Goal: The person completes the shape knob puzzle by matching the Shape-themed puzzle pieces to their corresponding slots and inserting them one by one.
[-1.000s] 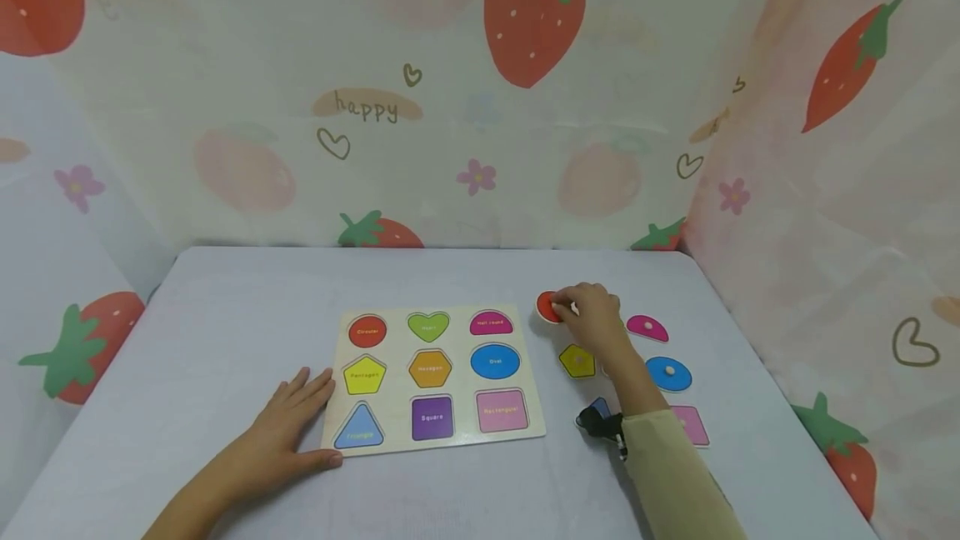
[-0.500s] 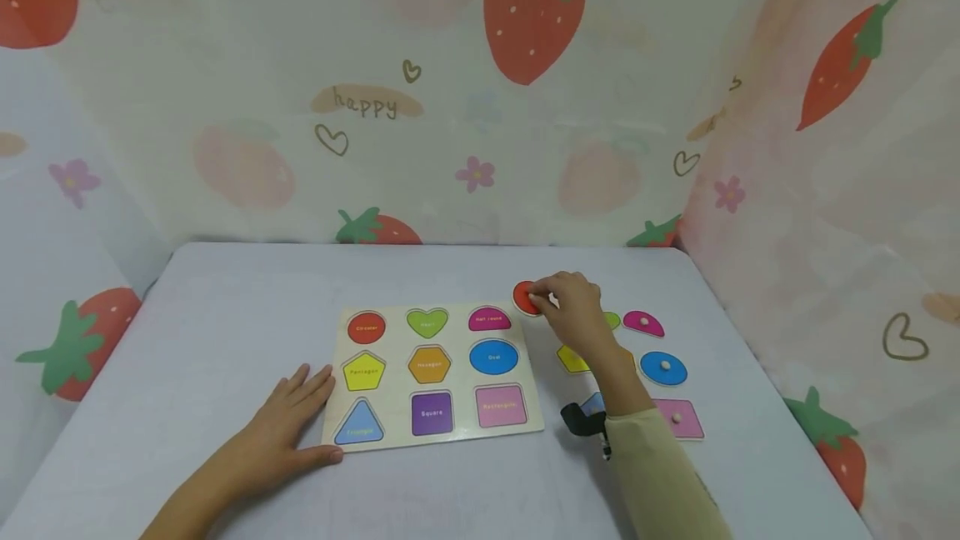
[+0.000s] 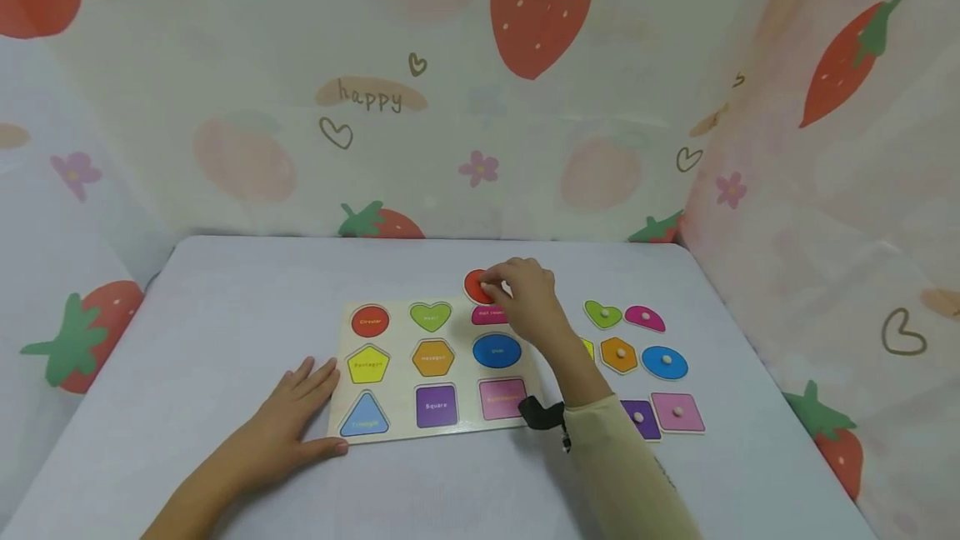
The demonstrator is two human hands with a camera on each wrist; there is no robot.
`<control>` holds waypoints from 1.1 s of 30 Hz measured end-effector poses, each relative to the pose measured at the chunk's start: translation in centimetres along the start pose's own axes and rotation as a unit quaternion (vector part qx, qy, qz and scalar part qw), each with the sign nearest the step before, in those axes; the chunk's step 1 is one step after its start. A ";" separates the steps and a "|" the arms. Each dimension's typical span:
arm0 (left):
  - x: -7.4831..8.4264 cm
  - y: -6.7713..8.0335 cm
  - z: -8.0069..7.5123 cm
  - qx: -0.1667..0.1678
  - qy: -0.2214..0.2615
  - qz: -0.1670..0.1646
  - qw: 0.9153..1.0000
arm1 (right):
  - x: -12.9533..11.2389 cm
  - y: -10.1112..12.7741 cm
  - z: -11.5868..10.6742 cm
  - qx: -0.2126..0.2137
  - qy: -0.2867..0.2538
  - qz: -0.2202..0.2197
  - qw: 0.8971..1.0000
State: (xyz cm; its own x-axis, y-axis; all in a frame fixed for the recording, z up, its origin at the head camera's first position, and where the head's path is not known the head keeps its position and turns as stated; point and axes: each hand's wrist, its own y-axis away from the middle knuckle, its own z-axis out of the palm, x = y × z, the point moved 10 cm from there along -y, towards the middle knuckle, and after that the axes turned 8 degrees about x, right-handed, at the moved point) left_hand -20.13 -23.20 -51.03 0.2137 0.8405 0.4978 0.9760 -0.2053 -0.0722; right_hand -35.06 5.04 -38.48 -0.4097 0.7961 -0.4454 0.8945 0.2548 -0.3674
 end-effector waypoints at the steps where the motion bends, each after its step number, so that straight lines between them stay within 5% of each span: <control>1: 0.0 0.0 0.0 0.000 0.001 0.001 1.000 | -0.5 -0.1 0.3 -0.003 -0.002 -0.002 1.000; 14: 0.3 -0.1 -0.2 0.002 -0.007 0.008 1.000 | -5.5 -0.9 4.2 -0.035 -0.003 -0.040 0.999; 25: 0.4 0.0 0.5 0.004 0.000 0.003 1.000 | -7.6 -0.8 7.8 -0.056 0.014 -0.035 0.998; 33: 0.3 0.0 -0.4 0.017 -0.005 0.019 1.000 | -9.8 -1.3 9.6 -0.067 0.025 -0.048 0.996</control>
State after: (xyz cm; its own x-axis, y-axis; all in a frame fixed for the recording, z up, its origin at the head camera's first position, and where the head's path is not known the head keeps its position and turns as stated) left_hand -20.12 -23.13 -50.56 0.2501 0.8379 0.4852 0.9682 -0.2197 -0.1197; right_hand -33.88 -8.38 -41.48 -0.4883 0.7897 -0.3713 0.8687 0.3992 -0.2933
